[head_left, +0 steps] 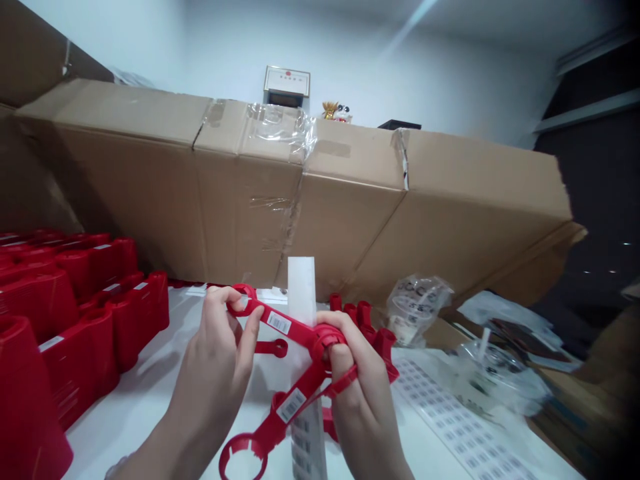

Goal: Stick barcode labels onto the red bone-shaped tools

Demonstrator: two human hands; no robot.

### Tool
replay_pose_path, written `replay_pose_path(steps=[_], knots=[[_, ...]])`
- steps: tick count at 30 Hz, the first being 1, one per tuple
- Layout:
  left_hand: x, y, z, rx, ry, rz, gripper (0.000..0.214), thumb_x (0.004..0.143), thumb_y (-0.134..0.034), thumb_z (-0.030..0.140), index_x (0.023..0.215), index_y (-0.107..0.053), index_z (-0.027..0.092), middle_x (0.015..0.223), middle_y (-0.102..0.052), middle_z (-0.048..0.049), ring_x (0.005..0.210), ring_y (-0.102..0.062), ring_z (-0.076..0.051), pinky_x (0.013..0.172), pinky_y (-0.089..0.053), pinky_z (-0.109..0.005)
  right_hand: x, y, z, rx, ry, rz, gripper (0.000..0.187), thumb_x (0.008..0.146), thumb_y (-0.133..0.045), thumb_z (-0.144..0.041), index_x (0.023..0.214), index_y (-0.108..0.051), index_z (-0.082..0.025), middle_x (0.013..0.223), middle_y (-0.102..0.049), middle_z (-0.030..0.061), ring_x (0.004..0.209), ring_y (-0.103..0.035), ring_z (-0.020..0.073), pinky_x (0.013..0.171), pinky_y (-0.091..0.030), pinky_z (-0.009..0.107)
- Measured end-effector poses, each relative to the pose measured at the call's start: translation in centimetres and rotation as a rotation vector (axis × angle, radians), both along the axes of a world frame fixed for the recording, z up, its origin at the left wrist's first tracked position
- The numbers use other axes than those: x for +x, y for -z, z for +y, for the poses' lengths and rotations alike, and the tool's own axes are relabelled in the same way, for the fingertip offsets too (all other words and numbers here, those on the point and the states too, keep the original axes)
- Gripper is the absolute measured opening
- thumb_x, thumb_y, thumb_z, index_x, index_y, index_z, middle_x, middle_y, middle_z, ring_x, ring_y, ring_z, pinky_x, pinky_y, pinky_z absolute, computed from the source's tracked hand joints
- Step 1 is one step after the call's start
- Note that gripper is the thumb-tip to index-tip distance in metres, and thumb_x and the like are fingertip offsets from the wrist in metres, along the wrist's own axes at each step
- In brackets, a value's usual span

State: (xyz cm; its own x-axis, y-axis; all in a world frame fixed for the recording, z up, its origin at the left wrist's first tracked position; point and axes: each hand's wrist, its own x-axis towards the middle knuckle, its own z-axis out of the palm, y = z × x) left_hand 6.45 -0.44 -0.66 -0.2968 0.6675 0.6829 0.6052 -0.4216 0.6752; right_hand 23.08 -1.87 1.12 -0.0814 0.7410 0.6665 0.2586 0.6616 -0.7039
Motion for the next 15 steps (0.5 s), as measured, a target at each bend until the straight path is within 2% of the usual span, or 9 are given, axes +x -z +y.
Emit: replay_pose_path(steps=[3, 5, 6, 8, 10, 12, 13, 15], knots=[[-0.6, 0.0, 0.1, 0.214, -0.126, 0.031, 0.044, 0.09, -0.067, 0.037, 0.116, -0.033, 0.026, 0.104, -0.042, -0.0021, 0.068, -0.053, -0.015, 0.069, -0.05, -0.035, 0.5, -0.5, 0.4, 0.012, 0.025, -0.004, 0.028, 0.107, -0.042, -0.037, 0.094, -0.062, -0.024, 0.078, -0.06, -0.0014, 0.067, -0.055, 0.0157, 0.06, -0.042, 0.025], [-1.4, -0.7, 0.0, 0.193, -0.111, 0.001, 0.056, 0.085, -0.073, 0.045, 0.121, -0.035, 0.024, 0.111, -0.039, -0.0052, 0.082, -0.056, -0.019, 0.082, -0.051, -0.041, 1.0, -0.9, 0.6, 0.002, 0.031, -0.009, 0.028, 0.107, -0.041, -0.034, 0.092, -0.062, -0.024, 0.074, -0.059, -0.0024, 0.064, -0.052, 0.0152, 0.058, -0.04, 0.025], [-1.8, -1.2, -0.1, 0.095, -0.046, -0.035, 0.055, 0.085, -0.072, 0.051, 0.121, -0.04, 0.024, 0.116, -0.04, -0.0069, 0.092, -0.058, -0.022, 0.089, -0.05, -0.043, 1.2, -1.1, 0.6, -0.004, 0.023, -0.011, 0.028, 0.107, -0.041, -0.034, 0.092, -0.062, -0.024, 0.074, -0.059, -0.0025, 0.064, -0.051, 0.0151, 0.058, -0.039, 0.025], [-2.6, -2.5, -0.4, -0.191, 0.203, -0.137, 0.046, 0.088, -0.065, 0.06, 0.113, -0.053, 0.024, 0.121, -0.047, -0.0082, 0.106, -0.059, -0.026, 0.093, -0.049, -0.044, 1.5, -1.5, 0.7, -0.015, -0.011, -0.022, 0.029, 0.107, -0.041, -0.035, 0.091, -0.062, -0.023, 0.075, -0.059, -0.0019, 0.064, -0.052, 0.0152, 0.057, -0.038, 0.025], [-3.3, -3.7, -0.7, -0.444, 0.517, -0.252, 0.038, 0.091, -0.062, 0.061, 0.1, -0.063, 0.024, 0.11, -0.061, -0.006, 0.106, -0.063, -0.026, 0.093, -0.051, -0.041, 1.8, -1.8, 0.7, -0.039, -0.036, -0.029, 0.03, 0.107, -0.041, -0.037, 0.09, -0.062, -0.023, 0.078, -0.061, -0.0009, 0.066, -0.053, 0.0157, 0.058, -0.039, 0.026], [-3.8, -4.4, -1.1, -0.585, 0.751, -0.386, 0.031, 0.088, -0.07, 0.055, 0.09, -0.07, 0.024, 0.093, -0.071, -0.0036, 0.099, -0.068, -0.025, 0.093, -0.054, -0.039, 2.1, -2.1, 0.7, -0.067, -0.046, -0.034, 0.03, 0.106, -0.042, -0.036, 0.089, -0.063, -0.022, 0.079, -0.062, -0.0002, 0.069, -0.055, 0.0164, 0.061, -0.041, 0.026], [-4.1, -4.4, -1.3, -0.601, 0.8, -0.462, 0.029, 0.085, -0.074, 0.053, 0.089, -0.073, 0.025, 0.088, -0.073, -0.0034, 0.097, -0.07, -0.026, 0.093, -0.056, -0.039, 2.3, -2.3, 0.7, -0.081, -0.046, -0.038, 0.029, 0.105, -0.042, -0.034, 0.089, -0.063, -0.022, 0.079, -0.063, 0.0001, 0.071, -0.056, 0.0168, 0.063, -0.042, 0.027], [-4.6, -4.1, -1.7, -0.554, 0.766, -0.59, 0.028, 0.081, -0.076, 0.052, 0.091, -0.078, 0.026, 0.088, -0.077, -0.0048, 0.097, -0.072, -0.03, 0.089, -0.061, -0.044, 2.7, -2.6, 1.0, -0.118, -0.057, -0.06, 0.027, 0.103, -0.043, -0.032, 0.088, -0.064, -0.022, 0.08, -0.063, 0.0003, 0.072, -0.057, 0.0172, 0.065, -0.043, 0.027]])
